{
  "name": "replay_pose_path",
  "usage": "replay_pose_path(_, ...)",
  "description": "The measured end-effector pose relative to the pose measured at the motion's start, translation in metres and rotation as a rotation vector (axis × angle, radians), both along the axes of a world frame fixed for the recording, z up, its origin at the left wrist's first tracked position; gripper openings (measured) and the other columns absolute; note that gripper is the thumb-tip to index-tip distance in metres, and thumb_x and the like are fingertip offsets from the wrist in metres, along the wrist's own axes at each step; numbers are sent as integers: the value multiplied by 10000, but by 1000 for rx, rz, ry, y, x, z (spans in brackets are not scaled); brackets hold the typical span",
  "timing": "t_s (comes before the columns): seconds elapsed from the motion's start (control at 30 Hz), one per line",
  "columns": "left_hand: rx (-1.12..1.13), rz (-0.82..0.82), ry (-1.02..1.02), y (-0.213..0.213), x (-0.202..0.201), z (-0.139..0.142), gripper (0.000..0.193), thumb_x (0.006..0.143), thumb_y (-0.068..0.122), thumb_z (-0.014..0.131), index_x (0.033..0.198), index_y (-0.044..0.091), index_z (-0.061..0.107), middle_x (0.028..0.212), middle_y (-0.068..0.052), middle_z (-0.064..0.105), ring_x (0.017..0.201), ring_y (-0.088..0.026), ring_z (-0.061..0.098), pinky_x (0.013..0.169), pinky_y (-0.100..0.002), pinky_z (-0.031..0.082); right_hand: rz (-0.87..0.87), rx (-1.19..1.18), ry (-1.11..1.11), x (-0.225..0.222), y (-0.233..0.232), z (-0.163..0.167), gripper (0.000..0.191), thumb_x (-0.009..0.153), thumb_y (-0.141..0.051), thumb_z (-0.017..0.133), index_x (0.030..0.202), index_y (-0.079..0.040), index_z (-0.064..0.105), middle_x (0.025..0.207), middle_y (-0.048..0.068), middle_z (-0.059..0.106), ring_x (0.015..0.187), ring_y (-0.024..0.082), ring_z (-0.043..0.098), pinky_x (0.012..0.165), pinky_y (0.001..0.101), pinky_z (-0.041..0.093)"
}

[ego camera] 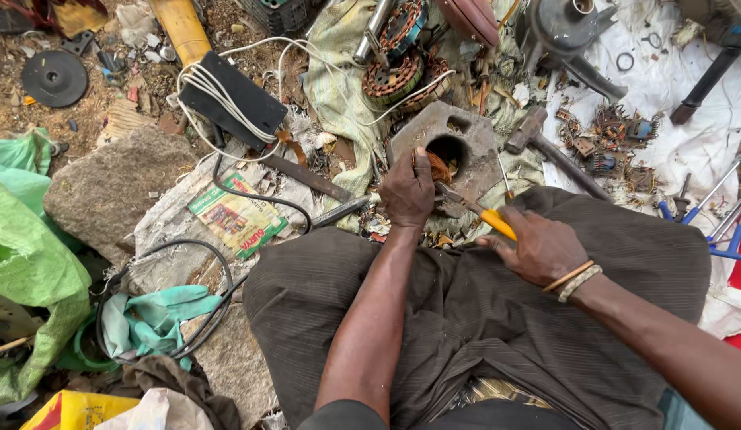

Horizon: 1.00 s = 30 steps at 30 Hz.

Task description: The person uses pliers to pull copper windings from a motor stator and then uses a hammer to break the remaining material inside the stator. The person works on the stator while sitting on the ground in a cluttered outdoor area.

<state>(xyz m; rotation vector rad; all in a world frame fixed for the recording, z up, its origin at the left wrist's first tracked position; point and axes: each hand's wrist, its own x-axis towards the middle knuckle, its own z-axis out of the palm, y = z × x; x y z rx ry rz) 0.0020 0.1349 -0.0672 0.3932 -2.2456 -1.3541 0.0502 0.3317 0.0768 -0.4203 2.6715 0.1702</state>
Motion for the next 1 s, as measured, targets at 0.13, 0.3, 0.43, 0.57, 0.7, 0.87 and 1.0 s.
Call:
replay_pose_path(0.13,13,3,49,-6,3,1,520,1103,456,415,1142,27,706,709,-118,681,559,-218,667,468,-387,532,-412,-273,-526,-18,7,-8,589,952,-641,566,1096,-91,723,652,62,659,522,149,600,472,315,474)
replay_pose_path(0.3,-89,-76,-61,-5,4,-1,505,1117,456,422,1031,63,726,607,-74,603,510,-188,604,469,-386,484,-923,-642,-1012,-35,32,-23,486,931,-504,574,1073,-55,695,626,35,559,455,83,477,370,241,422)
replay_pose_path(0.43,-123,-118,-112,0,4,-2,507,1128,442,429,964,61,720,622,-50,616,477,-151,572,407,-339,453,-1076,-981,-1342,-29,51,-46,477,954,-461,581,1106,-9,614,671,44,555,464,84,482,370,244,421)
replay_pose_path(0.57,-131,-142,-174,-3,5,6,456,1088,388,458,956,50,735,548,-54,583,428,-171,541,369,-351,413,-1169,-1172,-1644,-13,58,-86,480,954,-461,572,1133,-16,589,703,66,563,489,96,500,390,238,425)
replay_pose_path(0.7,-123,-80,-75,-9,7,30,429,1156,345,456,1007,15,686,755,-138,645,644,-273,645,567,-402,531,-1327,-1313,-2019,17,57,-125,447,952,-486,572,1115,-69,579,694,64,548,496,126,512,445,284,453)
replay_pose_path(0.87,-35,-68,-160,-5,9,50,384,1105,309,495,966,-1,672,778,-191,661,688,-352,670,617,-462,539,-1213,-1996,-2263,56,21,-122,332,1088,-408,546,1181,-93,594,740,12,558,540,79,517,461,251,467)
replay_pose_path(1.0,84,-10,-204,-4,5,31,374,1094,345,477,975,41,659,751,-147,653,625,-309,659,559,-447,524,-1270,-2179,-1825,62,-38,-100,329,1031,-415,551,1141,-106,576,734,9,556,527,105,491,472,274,444)
